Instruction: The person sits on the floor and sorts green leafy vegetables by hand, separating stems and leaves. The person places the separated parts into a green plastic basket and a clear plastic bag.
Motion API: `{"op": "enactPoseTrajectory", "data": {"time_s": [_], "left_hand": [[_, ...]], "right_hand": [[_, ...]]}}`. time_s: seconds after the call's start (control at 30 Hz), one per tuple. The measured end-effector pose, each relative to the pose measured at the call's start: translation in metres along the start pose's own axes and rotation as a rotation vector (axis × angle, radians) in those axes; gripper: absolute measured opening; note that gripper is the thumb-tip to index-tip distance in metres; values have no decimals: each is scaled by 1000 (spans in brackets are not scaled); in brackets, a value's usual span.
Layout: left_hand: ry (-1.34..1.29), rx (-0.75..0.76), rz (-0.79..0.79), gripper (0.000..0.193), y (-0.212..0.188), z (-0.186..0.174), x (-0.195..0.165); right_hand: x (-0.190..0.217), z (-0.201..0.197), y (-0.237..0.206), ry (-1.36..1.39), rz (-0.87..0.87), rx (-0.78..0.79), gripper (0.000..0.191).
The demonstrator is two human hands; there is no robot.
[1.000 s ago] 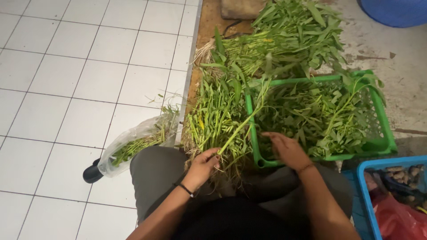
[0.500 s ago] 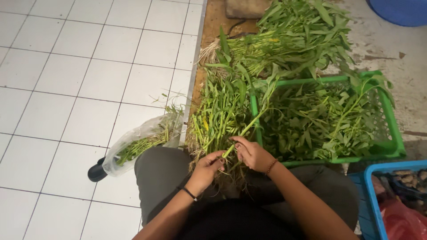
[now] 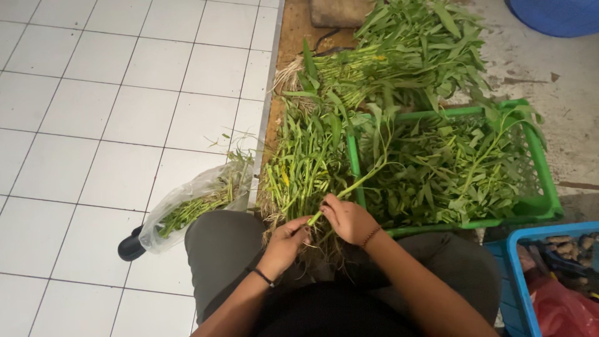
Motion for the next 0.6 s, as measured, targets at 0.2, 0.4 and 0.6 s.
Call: {"op": "enactPoseTrajectory", "data": {"time_s": [0.2,0.4,0.6], "left_hand": [[87,-69,41,35,3,-11,-1],[155,-80,56,34,1,-12,3],[359,-127,157,34,-5,-19,-7]], "right_hand": [[10,-3,1,97,-49,-41,21],[0,4,2,57,36,8,22],[1,15,6,-34,139,-10,29]]}}
Point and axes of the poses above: each hand's wrist, its own y-axis towards the middle knuckle, its own z-axis out of the palm, x = y × z, the point moved 9 cm from there along y, towards the middle knuckle, and after that the axes turned 9 degrees about y, right-handed, at the moved point
